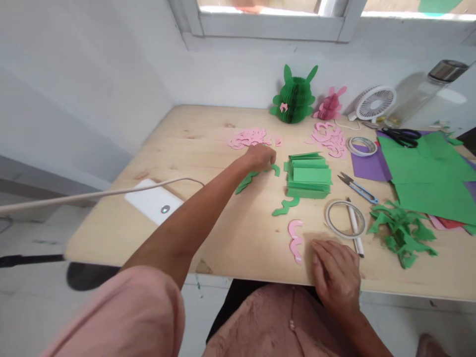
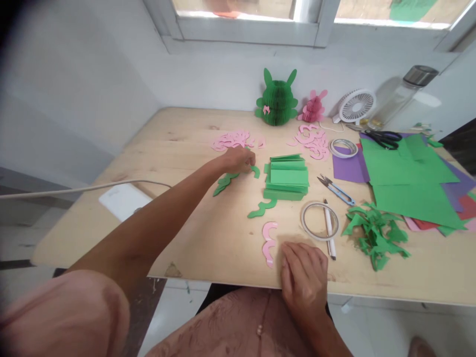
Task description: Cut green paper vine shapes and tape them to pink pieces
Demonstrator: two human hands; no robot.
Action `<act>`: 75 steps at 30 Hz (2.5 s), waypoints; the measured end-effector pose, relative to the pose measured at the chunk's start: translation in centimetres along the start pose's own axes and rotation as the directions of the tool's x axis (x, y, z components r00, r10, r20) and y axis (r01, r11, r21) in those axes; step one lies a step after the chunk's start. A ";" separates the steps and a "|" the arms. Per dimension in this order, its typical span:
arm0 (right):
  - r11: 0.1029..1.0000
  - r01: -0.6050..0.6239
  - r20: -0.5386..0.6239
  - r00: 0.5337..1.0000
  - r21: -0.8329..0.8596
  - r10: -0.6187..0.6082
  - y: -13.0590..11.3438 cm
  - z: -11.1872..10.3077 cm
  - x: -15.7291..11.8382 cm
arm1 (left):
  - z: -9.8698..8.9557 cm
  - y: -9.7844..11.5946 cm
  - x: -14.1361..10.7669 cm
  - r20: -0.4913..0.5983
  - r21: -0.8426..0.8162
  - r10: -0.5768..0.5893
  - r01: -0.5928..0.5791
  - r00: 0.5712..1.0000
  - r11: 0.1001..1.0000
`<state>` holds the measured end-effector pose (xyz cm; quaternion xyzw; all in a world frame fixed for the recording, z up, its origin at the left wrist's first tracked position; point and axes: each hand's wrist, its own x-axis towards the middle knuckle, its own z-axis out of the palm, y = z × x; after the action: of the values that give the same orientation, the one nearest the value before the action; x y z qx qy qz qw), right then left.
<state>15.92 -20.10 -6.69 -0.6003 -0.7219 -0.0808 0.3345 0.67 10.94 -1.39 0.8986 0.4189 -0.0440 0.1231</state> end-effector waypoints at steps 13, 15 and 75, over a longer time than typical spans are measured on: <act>1.000 -0.003 -0.005 1.000 -0.019 0.002 -0.1 0.1 0.0 | -1.5 0.0 -2.5 -0.180 -0.491 -0.021 -0.071 0.983 0.868; 1.000 0.001 -0.012 1.000 -0.027 -0.001 -0.1 0.1 0.0 | -1.8 0.9 -3.8 -0.300 -0.569 -0.077 -0.113 0.951 0.814; -0.104 -0.759 0.717 0.548 0.643 0.431 -1.9 -3.6 2.7 | 8.4 17.8 -20.1 0.287 -0.474 0.247 0.361 0.925 -0.803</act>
<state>15.36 -20.29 -1.88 -0.5358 -0.2939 0.6070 0.5080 1.51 -17.13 -2.60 0.0742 0.2297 0.2255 0.9439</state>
